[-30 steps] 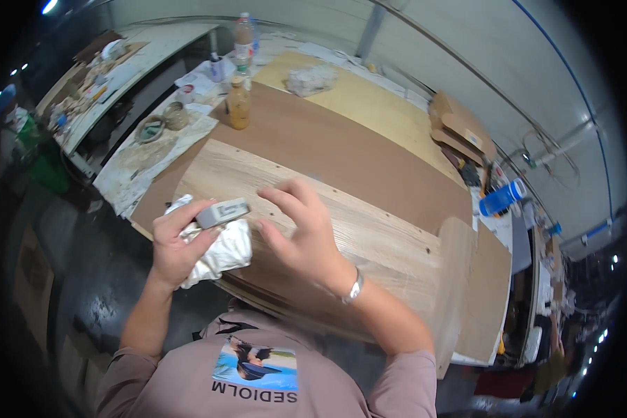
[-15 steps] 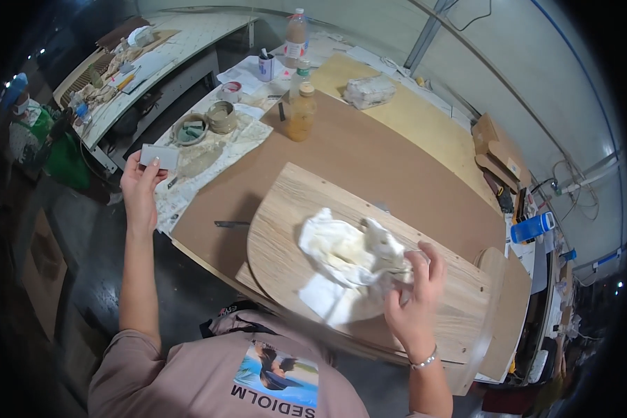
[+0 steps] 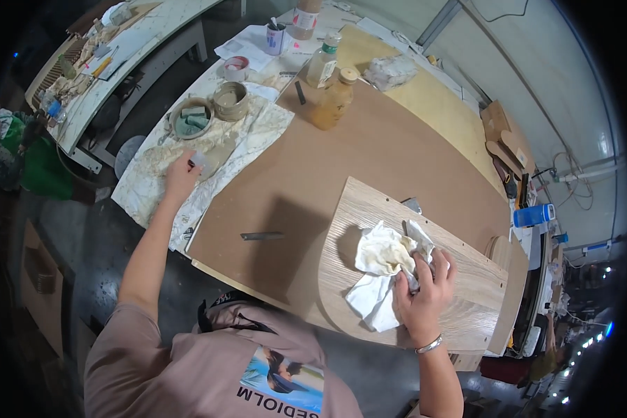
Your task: The person wipes wood furniture components with a white cloth and applies a substance using a small gray block by hand.
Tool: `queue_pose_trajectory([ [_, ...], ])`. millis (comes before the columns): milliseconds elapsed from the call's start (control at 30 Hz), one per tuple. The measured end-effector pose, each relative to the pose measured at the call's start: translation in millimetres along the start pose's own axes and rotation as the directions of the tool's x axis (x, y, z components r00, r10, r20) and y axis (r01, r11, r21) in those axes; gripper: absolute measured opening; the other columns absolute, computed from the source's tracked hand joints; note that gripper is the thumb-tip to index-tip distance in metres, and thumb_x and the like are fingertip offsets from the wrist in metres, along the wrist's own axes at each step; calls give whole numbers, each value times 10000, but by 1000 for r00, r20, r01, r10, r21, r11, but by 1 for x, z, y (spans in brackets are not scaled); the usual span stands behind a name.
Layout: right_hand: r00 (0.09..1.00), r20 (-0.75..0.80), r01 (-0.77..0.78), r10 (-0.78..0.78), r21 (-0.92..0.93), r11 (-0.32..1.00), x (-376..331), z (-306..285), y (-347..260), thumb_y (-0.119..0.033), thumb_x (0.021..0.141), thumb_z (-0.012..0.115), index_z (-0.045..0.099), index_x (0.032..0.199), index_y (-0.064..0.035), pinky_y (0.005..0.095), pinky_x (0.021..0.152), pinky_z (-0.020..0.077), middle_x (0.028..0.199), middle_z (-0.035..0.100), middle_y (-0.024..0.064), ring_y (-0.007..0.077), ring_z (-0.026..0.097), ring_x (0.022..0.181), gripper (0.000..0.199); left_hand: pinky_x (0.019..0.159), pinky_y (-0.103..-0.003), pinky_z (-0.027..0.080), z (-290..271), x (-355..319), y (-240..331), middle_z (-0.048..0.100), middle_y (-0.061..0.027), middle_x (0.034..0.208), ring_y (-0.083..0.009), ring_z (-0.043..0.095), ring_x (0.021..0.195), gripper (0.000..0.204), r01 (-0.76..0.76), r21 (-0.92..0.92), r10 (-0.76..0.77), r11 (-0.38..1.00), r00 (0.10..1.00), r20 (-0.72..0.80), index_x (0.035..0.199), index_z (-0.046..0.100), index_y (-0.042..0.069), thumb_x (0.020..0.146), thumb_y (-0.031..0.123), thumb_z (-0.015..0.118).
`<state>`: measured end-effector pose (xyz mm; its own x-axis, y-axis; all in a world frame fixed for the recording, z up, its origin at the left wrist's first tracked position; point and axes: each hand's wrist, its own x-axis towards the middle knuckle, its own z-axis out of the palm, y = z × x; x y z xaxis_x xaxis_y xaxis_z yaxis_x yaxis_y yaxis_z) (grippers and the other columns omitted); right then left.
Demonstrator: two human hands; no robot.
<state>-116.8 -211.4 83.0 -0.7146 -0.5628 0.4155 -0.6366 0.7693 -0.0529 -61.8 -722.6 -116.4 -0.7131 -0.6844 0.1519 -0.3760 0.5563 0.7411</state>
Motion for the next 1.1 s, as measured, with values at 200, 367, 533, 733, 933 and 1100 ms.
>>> queue_pose_trajectory([
  [200, 995, -70, -69, 71, 32, 997, -6, 7, 4, 55, 738, 610, 681, 1126, 8, 472, 882, 459, 1101, 600, 194, 395, 561, 1002, 397, 752, -441, 520, -1, 10, 18, 710, -184, 891, -358, 682, 831, 364, 21, -161, -22, 987, 1000, -3, 1173, 649, 51, 832, 138, 741],
  [367, 999, -11, -36, 36, -43, 998, 2, 5, -6, 125, 685, 483, 701, 1101, 11, 439, 823, 473, 998, 586, 175, 363, 562, 931, 483, 736, -436, 525, 13, 15, 8, 718, -164, 870, -358, 685, 791, 388, -75, 124, 68, 989, 996, 66, 1179, 666, 63, 820, 180, 757],
  [533, 999, -33, -35, 38, 72, 997, 5, 0, -5, 52, 683, 555, 706, 1073, -19, 452, 795, 472, 990, 575, 172, 367, 554, 913, 425, 745, -436, 530, 11, 15, 8, 721, -157, 885, -348, 687, 808, 380, -15, 30, 14, 999, 999, 29, 1162, 679, 68, 815, 200, 762],
  [733, 999, -21, -40, 41, 49, 998, 5, 0, -7, -73, 684, 735, 690, 972, -45, 460, 757, 459, 937, 559, 147, 356, 539, 885, 292, 733, -440, 522, 7, 14, 8, 707, -141, 853, -336, 677, 807, 378, -8, -3, 8, 1000, 1000, -16, 1151, 688, 83, 809, 221, 769],
  [933, 997, -52, -65, 65, 7, 998, 3, 6, -6, -48, 693, 775, 630, 811, -37, 465, 771, 472, 990, 598, 143, 362, 566, 945, 187, 706, -421, 522, 4, 10, 15, 712, -131, 857, -320, 678, 774, 334, -28, 161, 29, 987, 1000, -7, 1119, 695, 76, 820, 211, 759],
  [1100, 995, -104, 8, -5, 28, 1000, 9, 9, -2, 2, 674, 750, 604, 774, -20, 480, 857, 515, 1162, 681, 140, 406, 609, 1041, 179, 682, -352, 546, 12, 6, 33, 711, -105, 875, -246, 693, 749, 255, 66, -531, -53, 845, 998, 41, 1086, 667, -12, 915, 176, 679],
])
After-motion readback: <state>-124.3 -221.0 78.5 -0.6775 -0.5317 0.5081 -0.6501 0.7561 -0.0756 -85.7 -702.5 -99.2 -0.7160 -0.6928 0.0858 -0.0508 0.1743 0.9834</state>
